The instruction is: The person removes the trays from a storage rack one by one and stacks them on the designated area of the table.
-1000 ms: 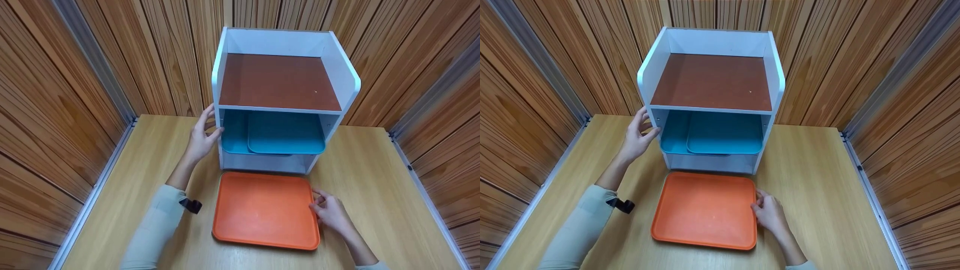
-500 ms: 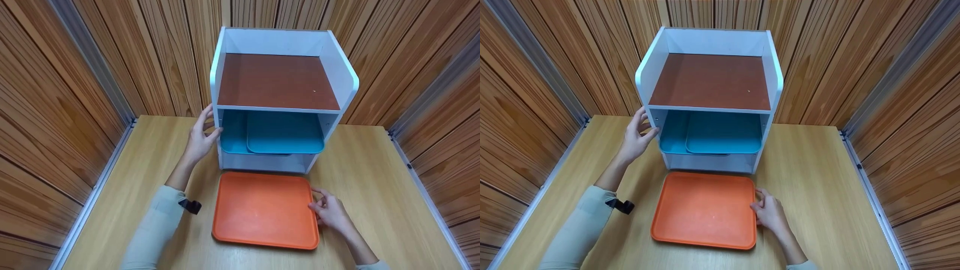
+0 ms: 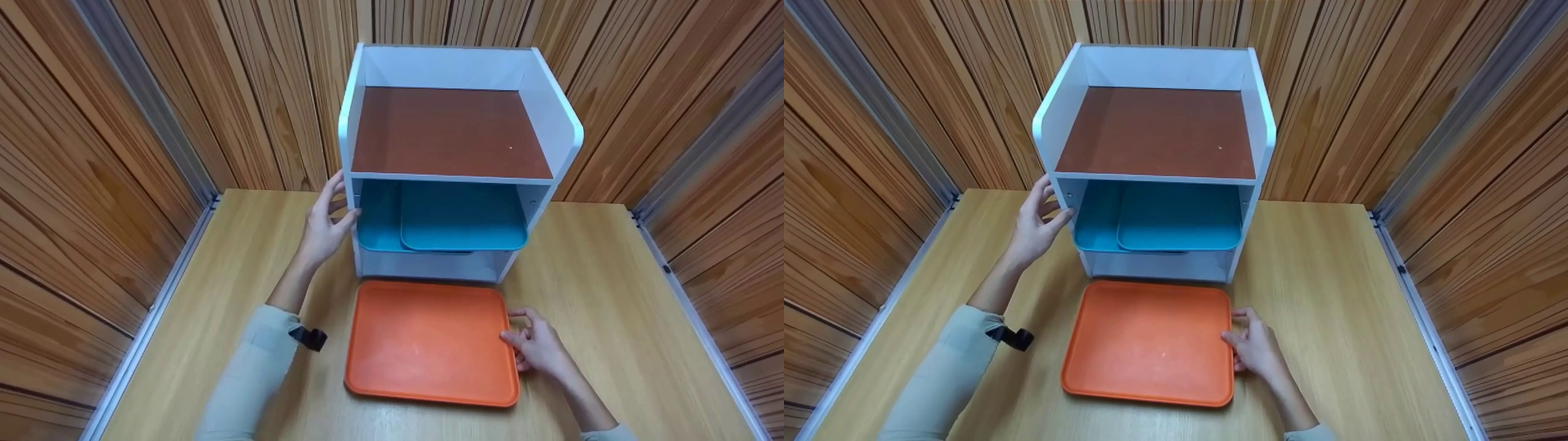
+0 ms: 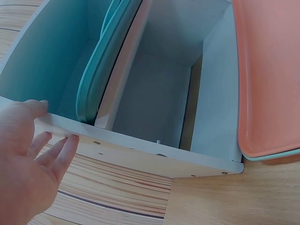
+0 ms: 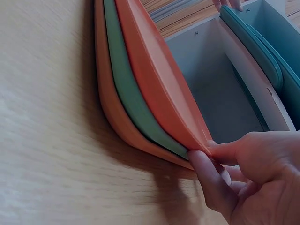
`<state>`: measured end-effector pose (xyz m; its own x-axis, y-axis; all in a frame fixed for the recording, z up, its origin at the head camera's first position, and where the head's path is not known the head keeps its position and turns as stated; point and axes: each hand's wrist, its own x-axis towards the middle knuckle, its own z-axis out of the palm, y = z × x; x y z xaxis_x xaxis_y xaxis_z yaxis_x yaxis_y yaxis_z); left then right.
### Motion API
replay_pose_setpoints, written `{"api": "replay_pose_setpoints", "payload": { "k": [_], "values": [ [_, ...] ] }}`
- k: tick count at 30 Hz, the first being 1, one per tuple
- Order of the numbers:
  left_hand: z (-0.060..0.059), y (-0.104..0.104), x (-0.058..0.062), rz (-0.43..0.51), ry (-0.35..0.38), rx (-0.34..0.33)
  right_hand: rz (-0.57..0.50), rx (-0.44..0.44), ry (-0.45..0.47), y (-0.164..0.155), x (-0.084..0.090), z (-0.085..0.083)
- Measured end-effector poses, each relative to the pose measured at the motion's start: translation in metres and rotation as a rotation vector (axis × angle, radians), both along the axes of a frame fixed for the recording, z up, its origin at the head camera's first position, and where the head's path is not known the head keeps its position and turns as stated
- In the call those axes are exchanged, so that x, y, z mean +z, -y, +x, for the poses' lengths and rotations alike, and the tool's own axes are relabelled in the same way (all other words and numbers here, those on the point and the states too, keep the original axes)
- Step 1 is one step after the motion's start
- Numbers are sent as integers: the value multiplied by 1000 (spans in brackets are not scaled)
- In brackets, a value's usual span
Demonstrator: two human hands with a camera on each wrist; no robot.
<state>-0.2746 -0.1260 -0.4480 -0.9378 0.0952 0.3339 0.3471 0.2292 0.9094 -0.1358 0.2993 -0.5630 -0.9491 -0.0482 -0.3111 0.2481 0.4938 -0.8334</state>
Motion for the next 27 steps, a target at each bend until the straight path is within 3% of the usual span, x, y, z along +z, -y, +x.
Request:
{"api": "replay_pose_setpoints", "payload": {
  "k": [8,18,23,27],
  "values": [
    [0,0,0,14,9,-11,19,-9,-37,-3,-2,-3],
    [-2,0,-1,23,15,-11,167,-140,-286,4,39,-2],
    [-1,0,-1,26,16,-7,86,-223,-352,15,50,-2],
    [0,0,-1,28,13,-9,-86,-259,-353,25,52,-4]
  ]
}}
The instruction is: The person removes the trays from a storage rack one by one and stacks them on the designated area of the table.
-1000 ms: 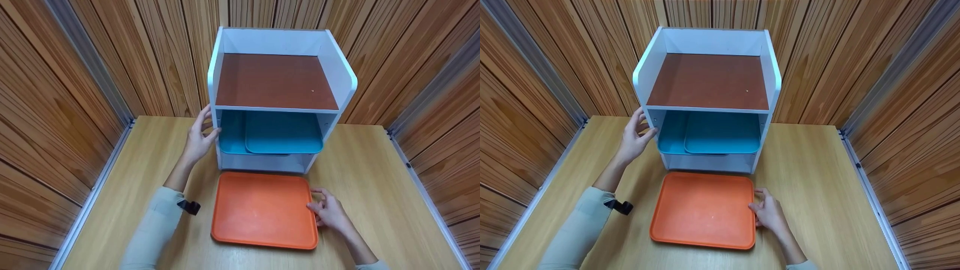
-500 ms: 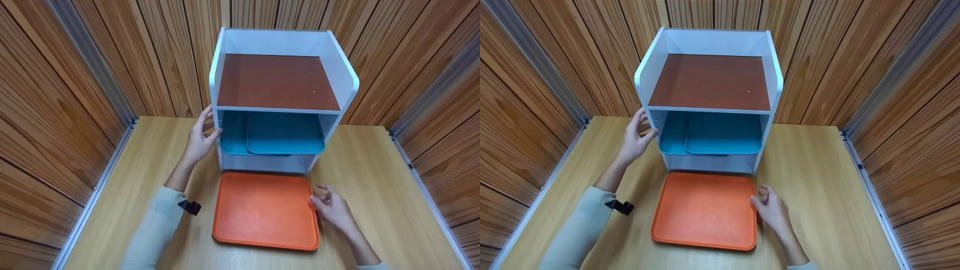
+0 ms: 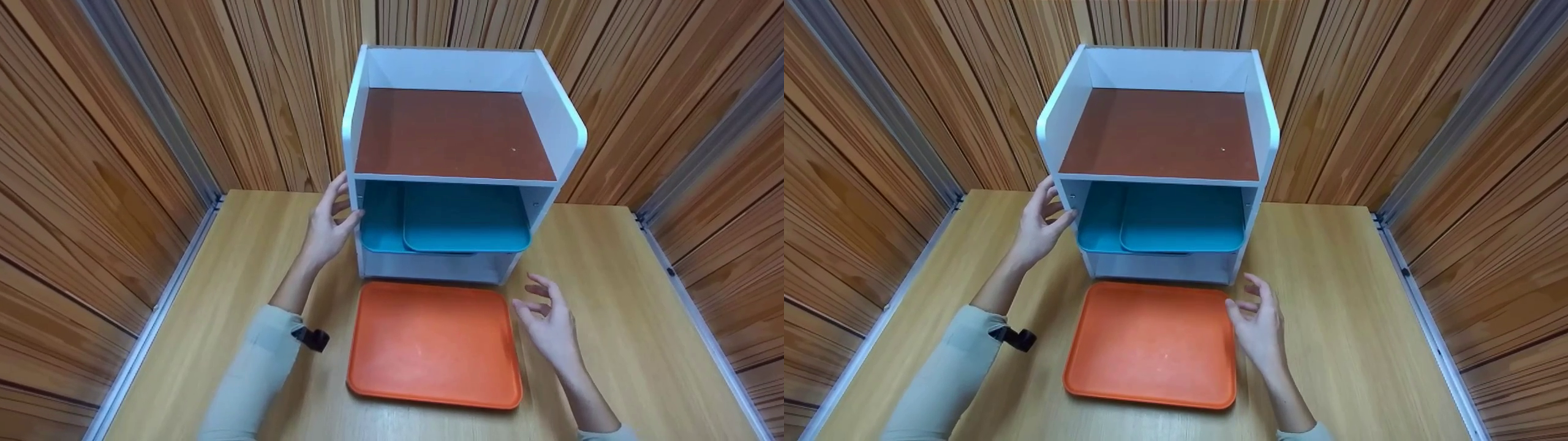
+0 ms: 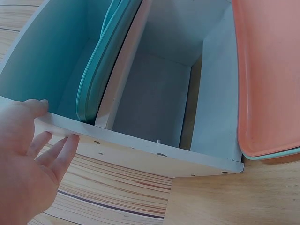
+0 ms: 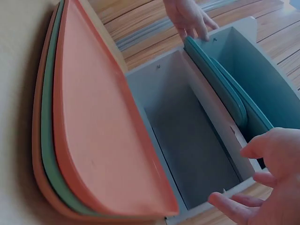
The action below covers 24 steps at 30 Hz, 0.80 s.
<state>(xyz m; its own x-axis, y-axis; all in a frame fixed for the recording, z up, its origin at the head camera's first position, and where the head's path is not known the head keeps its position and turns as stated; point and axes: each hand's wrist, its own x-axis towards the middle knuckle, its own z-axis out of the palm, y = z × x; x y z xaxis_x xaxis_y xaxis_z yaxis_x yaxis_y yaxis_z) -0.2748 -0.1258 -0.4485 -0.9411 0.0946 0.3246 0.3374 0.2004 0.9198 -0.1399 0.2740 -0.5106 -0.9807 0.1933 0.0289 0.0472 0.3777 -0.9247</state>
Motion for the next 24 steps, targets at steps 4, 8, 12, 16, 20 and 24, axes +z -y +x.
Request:
{"api": "replay_pose_setpoints", "payload": {
  "k": [4,8,12,16,20,24],
  "values": [
    [0,0,0,-9,-8,4,-242,1,-20,13,3,-3],
    [0,0,0,-10,-23,6,-424,-33,-61,27,8,-6],
    [0,0,-1,-1,-32,3,-514,-62,-114,39,13,-14],
    [0,0,-1,0,-31,0,-563,-84,-151,49,17,-21],
    [0,-1,0,-4,-34,-5,-595,-94,-183,56,19,-28],
    [1,0,1,-4,-29,-10,-618,-107,-210,63,23,-35]
  ]
}}
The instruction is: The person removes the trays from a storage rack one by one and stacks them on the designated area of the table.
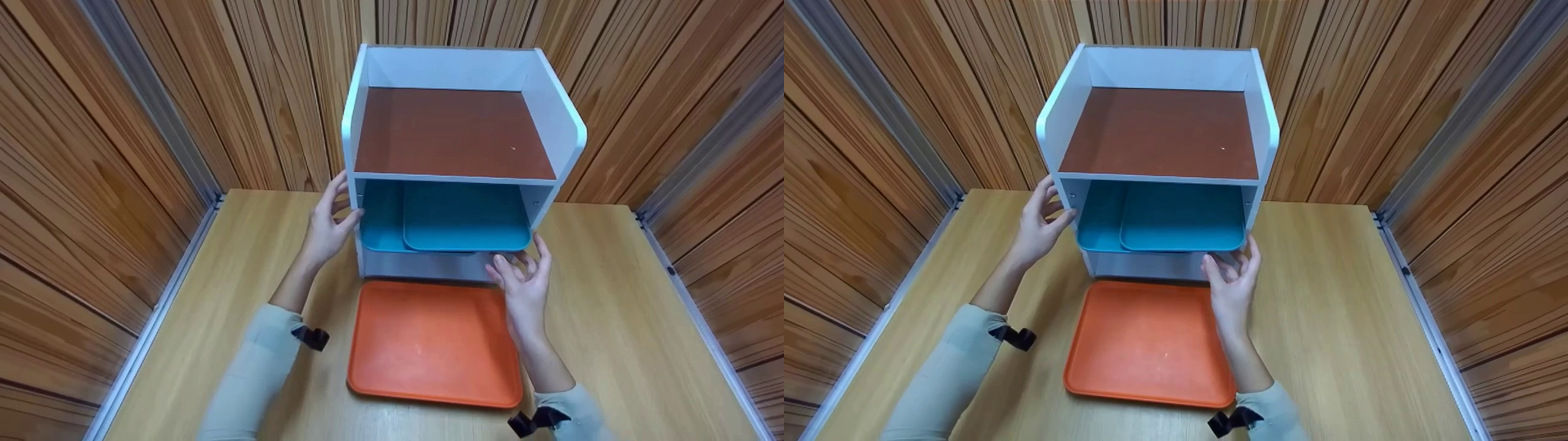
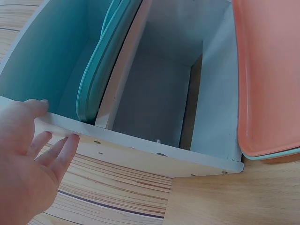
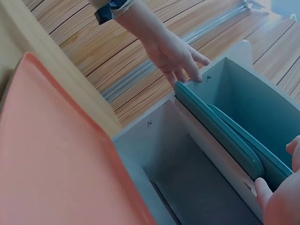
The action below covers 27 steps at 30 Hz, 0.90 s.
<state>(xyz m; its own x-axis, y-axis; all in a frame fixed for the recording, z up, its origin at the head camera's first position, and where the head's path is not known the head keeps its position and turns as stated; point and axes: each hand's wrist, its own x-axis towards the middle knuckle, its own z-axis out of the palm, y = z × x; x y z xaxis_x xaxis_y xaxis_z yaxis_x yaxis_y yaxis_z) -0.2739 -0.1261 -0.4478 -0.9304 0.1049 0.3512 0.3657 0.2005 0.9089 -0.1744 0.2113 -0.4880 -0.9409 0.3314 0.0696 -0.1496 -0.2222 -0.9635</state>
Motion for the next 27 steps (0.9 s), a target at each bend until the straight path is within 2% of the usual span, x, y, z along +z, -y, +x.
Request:
{"api": "replay_pose_setpoints", "payload": {
  "k": [5,13,27],
  "values": [
    [0,0,-1,0,14,-3,-11,-34,1,7,4,-7],
    [-1,-1,0,-9,15,6,-14,-39,-10,9,8,-20],
    [-1,-1,-1,-16,25,15,-8,-78,0,13,12,-20]
  ]
}}
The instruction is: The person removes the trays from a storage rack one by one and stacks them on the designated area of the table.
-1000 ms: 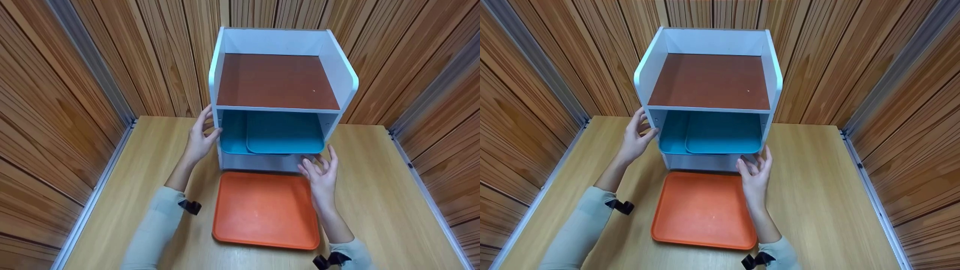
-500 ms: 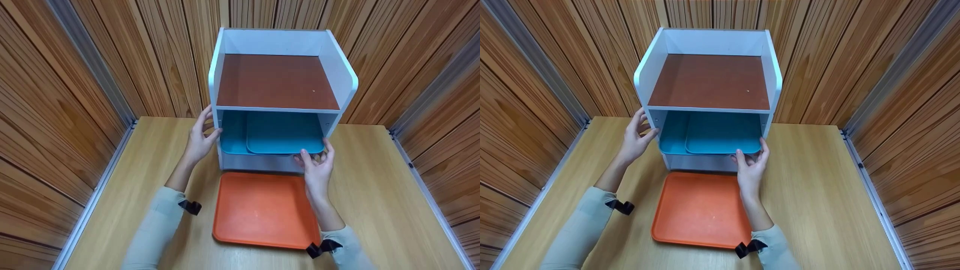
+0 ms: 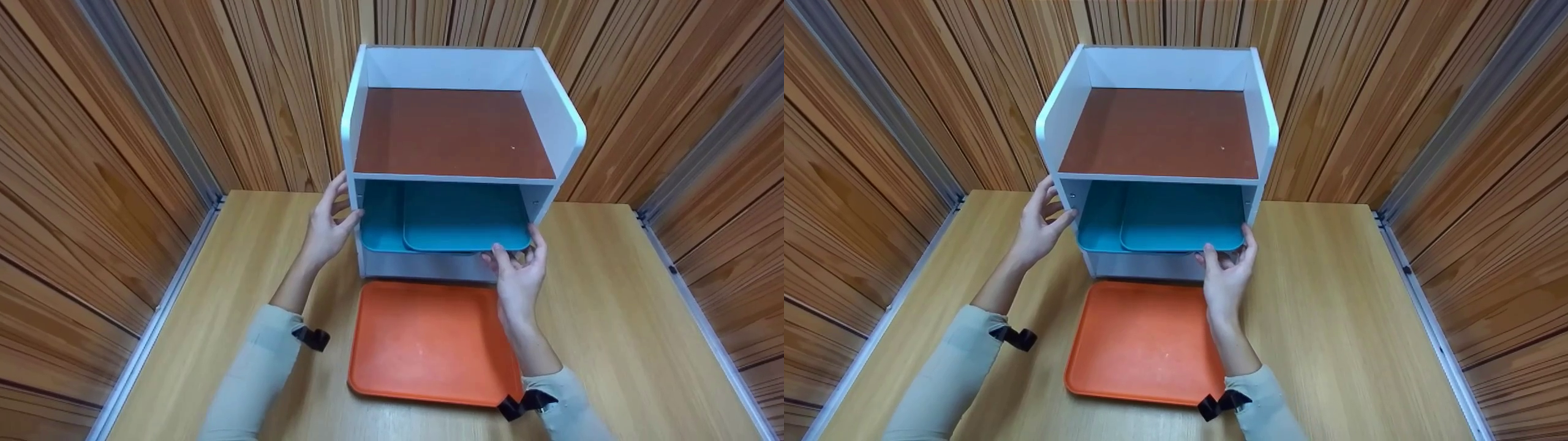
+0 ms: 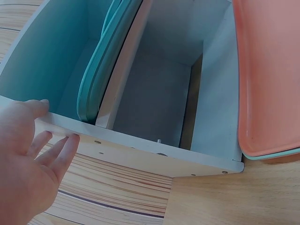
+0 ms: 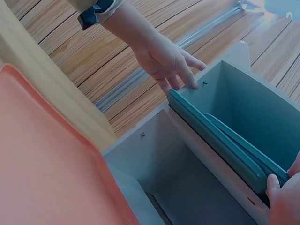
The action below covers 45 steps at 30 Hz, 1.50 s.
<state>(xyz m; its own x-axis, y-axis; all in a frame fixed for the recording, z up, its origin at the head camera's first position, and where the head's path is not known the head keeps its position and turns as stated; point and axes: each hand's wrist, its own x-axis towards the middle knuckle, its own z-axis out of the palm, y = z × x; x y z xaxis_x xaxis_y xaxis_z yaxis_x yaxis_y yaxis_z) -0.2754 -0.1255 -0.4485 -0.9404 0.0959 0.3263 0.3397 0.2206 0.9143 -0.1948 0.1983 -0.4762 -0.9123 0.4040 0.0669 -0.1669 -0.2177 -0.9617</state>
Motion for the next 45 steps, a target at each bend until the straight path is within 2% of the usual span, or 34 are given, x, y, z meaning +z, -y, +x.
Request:
{"api": "replay_pose_setpoints", "payload": {
  "k": [11,23,31,37,45],
  "values": [
    [1,-1,-2,11,10,-9,-13,-26,20,2,2,9],
    [1,0,-4,-2,0,-3,-183,-8,22,3,9,13],
    [1,0,-2,2,10,-5,-213,-3,-1,5,14,17],
    [1,0,1,1,-1,-9,-223,-58,-40,14,23,15],
    [1,1,1,3,-11,-10,-252,-112,-13,20,28,6]
  ]
}}
